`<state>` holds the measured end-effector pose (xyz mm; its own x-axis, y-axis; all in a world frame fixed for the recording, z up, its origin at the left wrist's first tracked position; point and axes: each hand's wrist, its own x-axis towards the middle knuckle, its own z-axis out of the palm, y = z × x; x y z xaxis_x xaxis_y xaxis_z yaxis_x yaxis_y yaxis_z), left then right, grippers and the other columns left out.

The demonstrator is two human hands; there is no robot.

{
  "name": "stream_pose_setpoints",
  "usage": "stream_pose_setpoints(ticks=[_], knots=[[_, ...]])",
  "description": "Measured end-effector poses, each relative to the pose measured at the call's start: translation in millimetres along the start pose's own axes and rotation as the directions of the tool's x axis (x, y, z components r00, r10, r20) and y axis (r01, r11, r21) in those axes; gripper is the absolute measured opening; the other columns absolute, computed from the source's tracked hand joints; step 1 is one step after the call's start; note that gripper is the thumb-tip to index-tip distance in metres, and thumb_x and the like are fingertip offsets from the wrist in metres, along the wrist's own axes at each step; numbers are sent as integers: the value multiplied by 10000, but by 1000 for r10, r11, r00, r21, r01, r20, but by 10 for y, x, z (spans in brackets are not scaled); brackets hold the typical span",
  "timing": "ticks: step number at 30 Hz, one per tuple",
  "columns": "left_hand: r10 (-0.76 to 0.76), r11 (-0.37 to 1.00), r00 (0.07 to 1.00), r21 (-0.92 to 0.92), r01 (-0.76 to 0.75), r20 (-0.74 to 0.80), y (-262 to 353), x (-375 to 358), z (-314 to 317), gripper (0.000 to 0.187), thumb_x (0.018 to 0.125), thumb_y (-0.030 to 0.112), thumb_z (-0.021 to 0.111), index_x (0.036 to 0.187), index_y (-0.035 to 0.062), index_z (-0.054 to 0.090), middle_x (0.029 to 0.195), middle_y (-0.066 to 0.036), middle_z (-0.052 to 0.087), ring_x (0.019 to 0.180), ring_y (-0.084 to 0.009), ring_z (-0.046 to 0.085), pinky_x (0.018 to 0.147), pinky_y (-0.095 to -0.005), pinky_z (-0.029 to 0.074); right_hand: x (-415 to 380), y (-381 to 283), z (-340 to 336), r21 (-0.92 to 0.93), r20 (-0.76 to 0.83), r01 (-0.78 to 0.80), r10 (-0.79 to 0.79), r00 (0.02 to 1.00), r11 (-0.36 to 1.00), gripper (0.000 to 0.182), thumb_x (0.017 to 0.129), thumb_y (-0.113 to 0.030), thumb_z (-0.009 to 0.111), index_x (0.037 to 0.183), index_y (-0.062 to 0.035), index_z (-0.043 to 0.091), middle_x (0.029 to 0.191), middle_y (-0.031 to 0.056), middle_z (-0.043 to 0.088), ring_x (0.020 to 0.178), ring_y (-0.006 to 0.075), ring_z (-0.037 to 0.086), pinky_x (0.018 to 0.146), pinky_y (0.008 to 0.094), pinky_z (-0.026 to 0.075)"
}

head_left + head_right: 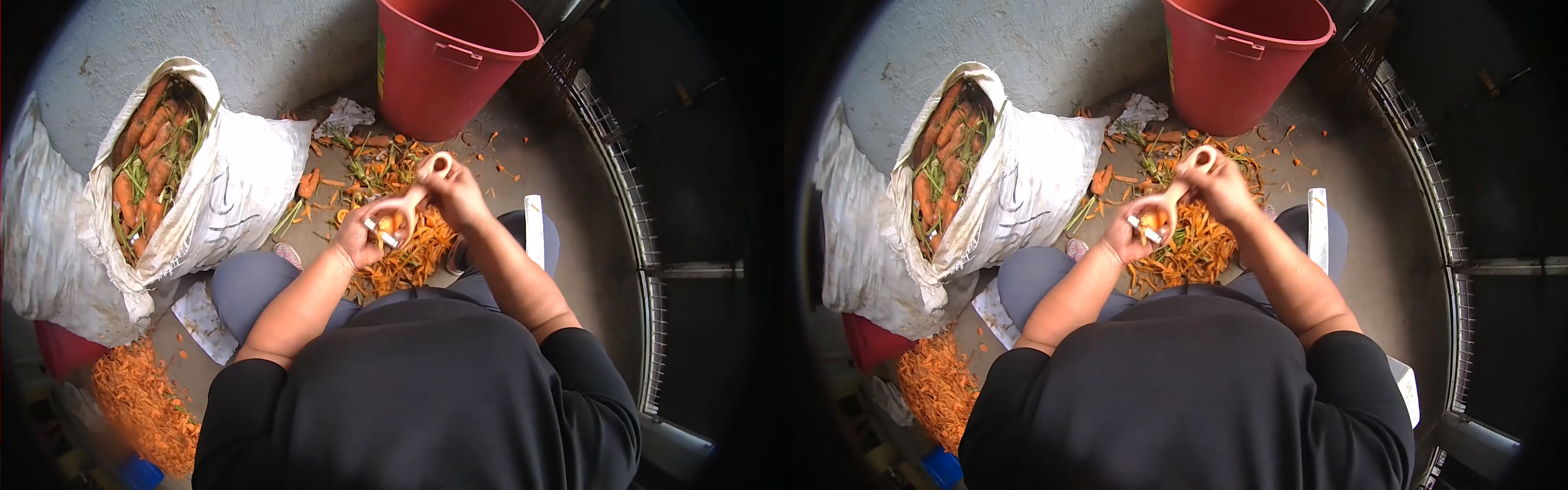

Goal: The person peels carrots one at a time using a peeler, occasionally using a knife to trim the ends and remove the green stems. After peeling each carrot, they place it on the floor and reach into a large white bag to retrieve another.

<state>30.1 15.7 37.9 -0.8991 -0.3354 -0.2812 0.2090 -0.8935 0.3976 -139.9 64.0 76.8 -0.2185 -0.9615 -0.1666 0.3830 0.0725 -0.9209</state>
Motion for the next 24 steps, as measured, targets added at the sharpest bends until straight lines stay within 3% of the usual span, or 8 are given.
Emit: stream_pose_setpoints(ticks=[1,4,6,8,12,13,20,24], knots=[[-73,994,991,-94,62,-110,-8,-2,-28,302,868,321,422,1033,75,483,798,-54,506,683,-134,482,538,-257,386,114,83,-196,58,-92,53,-47,995,997,175,767,-103,632,872,-36,509,717,59,561,549,131,559,433,226,467],[-129,987,990,-90,133,56,-20,2,-161,305,866,306,424,1068,80,460,791,-62,482,667,-142,461,542,-256,385,380,13,-855,-134,-395,212,-249,884,968,160,775,-97,625,771,-60,469,653,47,533,484,90,490,412,207,426],[-110,990,992,-84,115,62,35,-18,-60,311,874,280,410,1109,78,435,789,-69,463,652,-148,441,545,-251,384,320,-116,-939,-143,-580,144,-201,790,979,159,785,-93,613,760,-63,459,665,49,530,471,89,481,407,199,414],[-115,990,991,-69,120,73,55,-29,-55,322,878,269,403,1136,76,423,791,-70,461,648,-149,436,541,-243,380,216,-155,-677,-26,-428,295,-277,860,955,142,786,-79,601,771,-62,461,689,50,539,476,95,491,417,195,415],[-37,999,999,-24,37,19,-17,8,-137,339,867,229,423,1122,6,442,885,-115,530,720,-190,539,629,-294,486,-175,-96,151,-58,116,136,-129,985,989,134,775,-87,616,830,-47,501,721,46,552,589,134,565,461,240,486],[-118,974,980,-173,146,160,12,41,-139,313,875,233,412,1058,-14,469,932,-138,550,771,-210,573,696,-325,509,-141,-82,113,-26,76,101,-99,992,995,132,778,-92,612,835,-45,503,717,50,554,583,136,565,460,241,485],[-183,980,976,-60,191,122,6,-23,-60,337,899,291,369,1147,65,401,810,-79,439,643,-132,426,518,-222,369,290,-144,-828,-15,-429,207,-193,882,978,140,797,-126,608,817,-53,490,637,52,539,466,102,493,407,217,423],[-203,967,972,-129,218,119,8,-15,-136,332,899,286,365,1150,72,400,821,-87,443,660,-139,431,533,-228,376,66,-103,-299,147,-205,111,-80,976,983,141,793,-121,609,852,-64,494,661,57,551,477,111,519,401,217,423]])
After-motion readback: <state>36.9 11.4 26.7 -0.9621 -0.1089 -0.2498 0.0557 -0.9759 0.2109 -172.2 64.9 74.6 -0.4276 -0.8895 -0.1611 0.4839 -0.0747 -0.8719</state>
